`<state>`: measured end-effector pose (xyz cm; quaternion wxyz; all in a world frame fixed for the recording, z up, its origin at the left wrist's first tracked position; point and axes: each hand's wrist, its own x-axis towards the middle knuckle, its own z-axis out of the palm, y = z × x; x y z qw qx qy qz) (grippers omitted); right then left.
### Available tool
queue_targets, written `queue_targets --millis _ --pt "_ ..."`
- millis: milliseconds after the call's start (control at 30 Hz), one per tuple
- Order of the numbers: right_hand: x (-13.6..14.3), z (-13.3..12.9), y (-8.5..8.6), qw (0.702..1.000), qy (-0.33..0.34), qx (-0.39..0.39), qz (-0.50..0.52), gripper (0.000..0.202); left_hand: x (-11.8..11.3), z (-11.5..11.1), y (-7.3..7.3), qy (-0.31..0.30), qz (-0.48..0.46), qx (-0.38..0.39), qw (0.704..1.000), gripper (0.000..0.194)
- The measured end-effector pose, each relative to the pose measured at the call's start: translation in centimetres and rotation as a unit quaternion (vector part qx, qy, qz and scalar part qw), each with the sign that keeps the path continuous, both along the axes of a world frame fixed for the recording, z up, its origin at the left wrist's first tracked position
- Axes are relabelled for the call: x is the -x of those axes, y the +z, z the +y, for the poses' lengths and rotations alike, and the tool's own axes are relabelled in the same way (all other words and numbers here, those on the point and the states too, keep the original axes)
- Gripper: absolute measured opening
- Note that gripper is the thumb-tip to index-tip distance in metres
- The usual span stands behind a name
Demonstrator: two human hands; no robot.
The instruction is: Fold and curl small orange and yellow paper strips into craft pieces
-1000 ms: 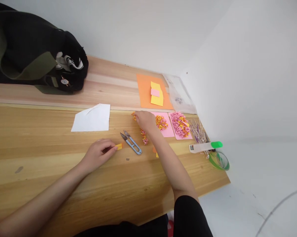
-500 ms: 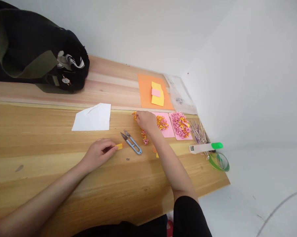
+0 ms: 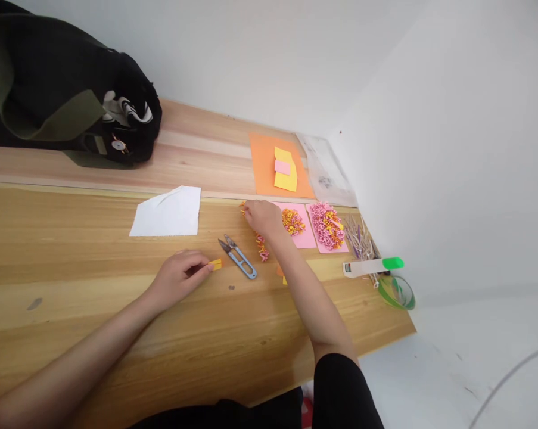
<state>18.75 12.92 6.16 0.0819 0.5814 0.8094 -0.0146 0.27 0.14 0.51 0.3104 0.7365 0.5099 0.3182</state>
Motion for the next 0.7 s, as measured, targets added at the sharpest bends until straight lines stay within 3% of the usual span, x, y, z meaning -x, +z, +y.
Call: queue_targets --millis 700 --pt "0.32 0.19 -0.15 0.999 0.011 0.018 0.027 0.038 0.09 -0.02 0.11 -0.004 0.007 0.005 1.0 0.03"
